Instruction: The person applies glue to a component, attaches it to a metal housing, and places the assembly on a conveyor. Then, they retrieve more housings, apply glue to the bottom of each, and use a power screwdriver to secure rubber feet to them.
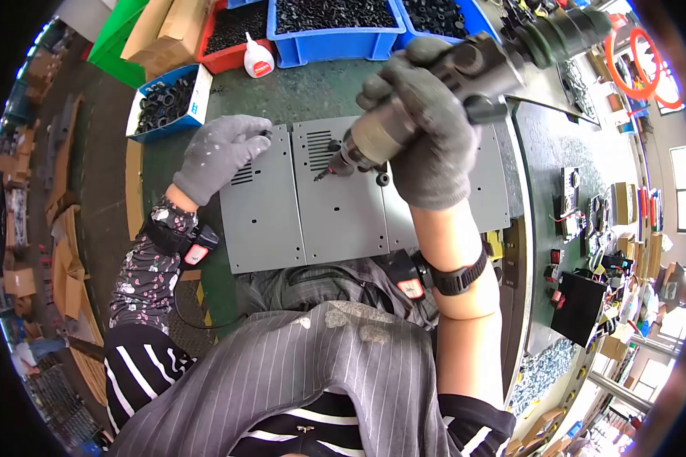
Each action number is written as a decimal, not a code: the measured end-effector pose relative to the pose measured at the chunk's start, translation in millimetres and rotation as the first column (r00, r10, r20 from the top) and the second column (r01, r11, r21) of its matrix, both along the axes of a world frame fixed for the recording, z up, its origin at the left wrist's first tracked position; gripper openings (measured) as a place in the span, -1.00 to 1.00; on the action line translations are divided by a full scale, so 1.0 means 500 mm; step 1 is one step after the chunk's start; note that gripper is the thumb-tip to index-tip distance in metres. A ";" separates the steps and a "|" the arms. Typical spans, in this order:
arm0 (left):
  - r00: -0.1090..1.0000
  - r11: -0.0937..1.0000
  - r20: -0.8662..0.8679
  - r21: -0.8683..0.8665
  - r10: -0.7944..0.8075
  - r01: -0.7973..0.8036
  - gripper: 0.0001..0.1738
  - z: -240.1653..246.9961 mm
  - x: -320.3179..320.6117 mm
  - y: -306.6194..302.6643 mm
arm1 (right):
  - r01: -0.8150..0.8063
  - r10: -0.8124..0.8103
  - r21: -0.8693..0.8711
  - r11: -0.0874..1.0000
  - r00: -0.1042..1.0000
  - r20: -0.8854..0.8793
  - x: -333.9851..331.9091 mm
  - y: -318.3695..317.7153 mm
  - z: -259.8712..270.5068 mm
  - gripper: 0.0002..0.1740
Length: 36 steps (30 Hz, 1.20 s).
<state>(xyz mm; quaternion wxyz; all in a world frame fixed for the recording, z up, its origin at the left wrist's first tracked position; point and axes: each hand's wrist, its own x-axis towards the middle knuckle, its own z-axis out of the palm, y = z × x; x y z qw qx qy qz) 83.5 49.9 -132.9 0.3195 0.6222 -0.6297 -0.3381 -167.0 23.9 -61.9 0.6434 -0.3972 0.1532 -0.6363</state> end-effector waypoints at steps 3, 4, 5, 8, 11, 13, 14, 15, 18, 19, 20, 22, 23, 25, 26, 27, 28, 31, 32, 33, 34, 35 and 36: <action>0.965 0.986 0.228 -0.081 -0.127 0.149 -0.68 0.018 -0.020 -0.009 | 0.091 -0.090 0.005 0.996 0.992 -0.087 0.057 -0.035 0.007 -0.73; 0.958 0.985 0.243 -0.043 -0.150 0.165 -0.68 0.017 -0.028 -0.014 | 0.096 -0.097 -0.017 0.995 0.992 -0.080 0.076 -0.051 0.002 -0.75; 0.951 0.984 0.256 -0.007 -0.172 0.179 -0.68 0.013 -0.030 -0.018 | 0.100 -0.103 -0.041 0.994 0.992 -0.073 0.092 -0.065 -0.001 -0.76; 0.952 0.984 0.263 -0.034 -0.159 0.174 -0.67 0.001 -0.029 -0.016 | 0.073 -0.089 -0.075 0.995 0.968 -0.233 0.122 -0.078 0.005 -0.77; 0.951 0.979 0.280 -0.117 -0.130 0.168 -0.66 -0.007 -0.026 -0.010 | 0.071 -0.106 -0.116 0.991 0.938 -0.332 0.151 -0.086 0.001 -0.73; 0.953 0.979 0.282 -0.134 -0.114 0.157 -0.68 -0.010 -0.026 -0.012 | 0.033 -0.098 -0.162 0.986 0.906 -0.413 0.166 -0.097 -0.007 -0.73; 0.956 0.980 0.274 -0.139 -0.101 0.144 -0.68 -0.011 -0.025 -0.012 | 0.013 -0.099 -0.184 0.983 0.878 -0.468 0.173 -0.098 -0.008 -0.74; 0.949 0.980 0.298 -0.138 -0.098 0.145 -0.70 -0.012 -0.024 -0.011 | 0.019 -0.117 -0.207 0.978 0.873 -0.473 0.188 -0.098 -0.013 -0.75; 0.942 0.976 0.328 -0.171 -0.074 0.136 -0.72 -0.017 -0.025 -0.008 | -0.002 -0.108 -0.197 0.980 0.831 -0.547 0.210 -0.097 -0.004 -0.73; 0.938 0.969 0.340 -0.203 -0.065 0.140 -0.72 -0.018 -0.026 -0.007 | -0.067 -0.075 -0.224 0.972 0.819 -0.569 0.213 -0.097 -0.003 -0.73; 0.940 0.970 0.336 -0.200 -0.065 0.138 -0.72 -0.016 -0.025 -0.008 | -0.126 -0.048 -0.250 0.960 0.804 -0.592 0.214 -0.098 -0.004 -0.73; 0.927 0.977 0.363 -0.143 -0.097 0.158 -0.70 -0.011 -0.025 -0.009 | -0.120 -0.119 -0.324 0.938 0.768 -0.629 0.219 -0.110 -0.016 -0.73; 0.927 0.977 0.362 -0.143 -0.098 0.159 -0.70 -0.014 -0.024 -0.012 | -0.118 -0.194 -0.402 0.908 0.733 -0.652 0.220 -0.114 -0.019 -0.73; 0.919 0.967 0.375 -0.161 -0.124 0.197 -0.68 -0.024 -0.021 -0.013 | -0.136 -0.132 -0.327 0.935 0.721 -0.680 0.218 -0.113 -0.022 -0.75; 0.918 0.967 0.377 -0.161 -0.126 0.199 -0.68 -0.025 -0.022 -0.011 | -0.146 -0.061 -0.269 0.952 0.770 -0.635 0.219 -0.109 -0.023 -0.75; 0.918 0.966 0.380 -0.176 -0.112 0.191 -0.68 -0.027 -0.023 -0.011 | -0.158 0.006 -0.212 0.964 0.813 -0.582 0.220 -0.105 -0.023 -0.75; 0.918 0.964 0.384 -0.193 -0.099 0.184 -0.67 -0.026 -0.023 -0.010 | -0.153 0.001 -0.214 0.965 0.816 -0.578 0.219 -0.107 -0.027 -0.75; 0.921 0.971 0.372 -0.154 -0.115 0.183 -0.66 -0.021 -0.024 -0.012 | -0.163 0.020 -0.180 0.970 0.792 -0.610 0.216 -0.118 -0.029 -0.75; 0.918 0.969 0.378 -0.157 -0.119 0.190 -0.66 -0.021 -0.024 -0.014 | -0.186 0.036 -0.182 0.966 0.786 -0.617 0.215 -0.118 -0.022 -0.74; 0.911 0.973 0.392 -0.131 -0.126 0.191 -0.68 -0.022 -0.024 -0.016 | -0.210 0.052 -0.183 0.960 0.781 -0.622 0.214 -0.116 -0.017 -0.73; 0.903 0.976 0.407 -0.104 -0.134 0.191 -0.71 -0.016 -0.022 -0.019 | -0.222 0.064 -0.205 0.953 0.811 -0.581 0.211 -0.113 -0.014 -0.76; 0.899 0.975 0.416 -0.108 -0.134 0.195 -0.71 -0.008 -0.019 -0.023 | -0.217 0.058 -0.212 0.953 0.817 -0.574 0.202 -0.106 -0.005 -0.76; 0.928 0.979 0.338 -0.070 -0.158 0.192 -0.71 0.002 -0.016 -0.027 | -0.180 0.010 -0.253 0.951 0.832 -0.555 0.188 -0.092 0.006 -0.76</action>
